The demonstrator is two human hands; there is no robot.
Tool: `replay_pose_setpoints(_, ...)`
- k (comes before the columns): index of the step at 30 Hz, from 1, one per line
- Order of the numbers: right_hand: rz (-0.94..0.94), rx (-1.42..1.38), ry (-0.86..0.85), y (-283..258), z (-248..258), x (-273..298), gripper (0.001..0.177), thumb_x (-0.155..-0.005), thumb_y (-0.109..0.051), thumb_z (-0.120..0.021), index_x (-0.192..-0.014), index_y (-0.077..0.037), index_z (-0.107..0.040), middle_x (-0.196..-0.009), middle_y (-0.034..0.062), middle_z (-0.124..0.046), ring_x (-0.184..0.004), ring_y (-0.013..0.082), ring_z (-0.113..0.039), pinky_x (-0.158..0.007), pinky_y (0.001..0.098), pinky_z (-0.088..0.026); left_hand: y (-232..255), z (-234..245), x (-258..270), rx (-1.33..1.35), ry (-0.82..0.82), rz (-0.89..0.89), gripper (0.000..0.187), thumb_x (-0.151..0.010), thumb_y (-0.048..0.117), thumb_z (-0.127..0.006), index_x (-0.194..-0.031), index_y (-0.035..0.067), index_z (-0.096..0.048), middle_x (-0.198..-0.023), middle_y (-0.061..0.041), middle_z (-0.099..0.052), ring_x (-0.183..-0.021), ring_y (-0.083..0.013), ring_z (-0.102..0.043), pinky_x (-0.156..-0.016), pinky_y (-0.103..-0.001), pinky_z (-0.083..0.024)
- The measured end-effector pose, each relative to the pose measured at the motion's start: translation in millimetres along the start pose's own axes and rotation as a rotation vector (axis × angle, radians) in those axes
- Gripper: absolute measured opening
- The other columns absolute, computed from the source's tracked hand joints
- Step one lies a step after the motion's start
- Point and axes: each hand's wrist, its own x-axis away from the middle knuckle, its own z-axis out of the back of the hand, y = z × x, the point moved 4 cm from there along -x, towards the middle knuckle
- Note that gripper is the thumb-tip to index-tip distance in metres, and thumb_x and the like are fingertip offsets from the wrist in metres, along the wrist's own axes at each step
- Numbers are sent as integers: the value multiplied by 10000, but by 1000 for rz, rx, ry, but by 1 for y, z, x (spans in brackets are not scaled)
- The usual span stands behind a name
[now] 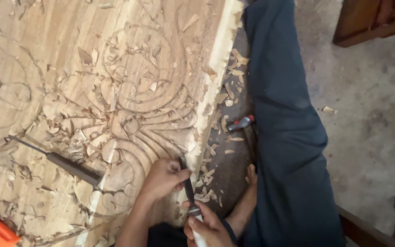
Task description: The person carves patterns into a wooden board using chisels and strikes a chisel with a hammer.
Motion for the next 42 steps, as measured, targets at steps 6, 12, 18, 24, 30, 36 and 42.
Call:
replay_pose_setpoints(6,-26,-40,-34,-5,-18,-4,443,-1043,-191,-590,-1453,-160,-425,-757,70,-536,-525,140,-509,-489,273,-433,-3,-4,1,-21,163,-127,257,-807,186,-762,-658,-18,-713,-516,-73,-661,-444,-124,-615,-434,-293,-447)
replay_pose_setpoints(12,-52,24,23,-13,-34,-6,330,-1063,-150,-562,-1367,-154,-434,-745,62,-524,-497,130,-505,-454,281,-439,2,-5,8,35,263,-152,252,-824,166,-732,-655,-19,-712,-505,-60,-635,-437,-96,-535,-434,-306,-406)
replay_pose_setpoints(18,197,624,-38,-105,-68,-44,523,-1033,-172,-591,-1508,-121,-378,-723,27,-581,-496,99,-526,-429,284,-456,26,34,20,511,531,-493,277,-956,148,-725,-728,-1,-673,-631,10,-626,-509,-47,-447,-490,-233,-350)
replay_pose_setpoints(24,157,495,-169,-46,-45,-28,514,-1073,-195,-582,-1536,-97,-382,-752,9,-577,-604,88,-574,-551,249,-467,17,42,8,279,336,-290,122,-836,98,-747,-745,20,-768,-570,-11,-646,-453,-82,-494,-415,-260,-349)
replay_pose_setpoints(30,-79,5,30,-14,-15,1,501,-984,-171,-607,-1456,-170,-439,-740,33,-581,-537,109,-531,-511,258,-440,-4,3,-6,98,1,-91,276,-854,172,-788,-685,-29,-704,-582,-59,-691,-465,-122,-621,-445,-271,-501)
replay_pose_setpoints(36,-85,-55,-16,-25,-9,3,462,-1028,-152,-604,-1466,-119,-459,-731,50,-541,-576,125,-534,-545,266,-461,-5,-5,-7,166,24,11,219,-818,165,-796,-710,-8,-715,-586,-75,-685,-467,-133,-623,-447,-271,-492)
replay_pose_setpoints(42,-133,0,-96,-41,-16,3,404,-1050,-149,-567,-1430,-148,-430,-740,56,-557,-514,132,-536,-480,271,-448,-6,-11,-9,243,128,-119,229,-827,114,-759,-673,-44,-698,-580,-79,-678,-446,-129,-587,-416,-284,-442)
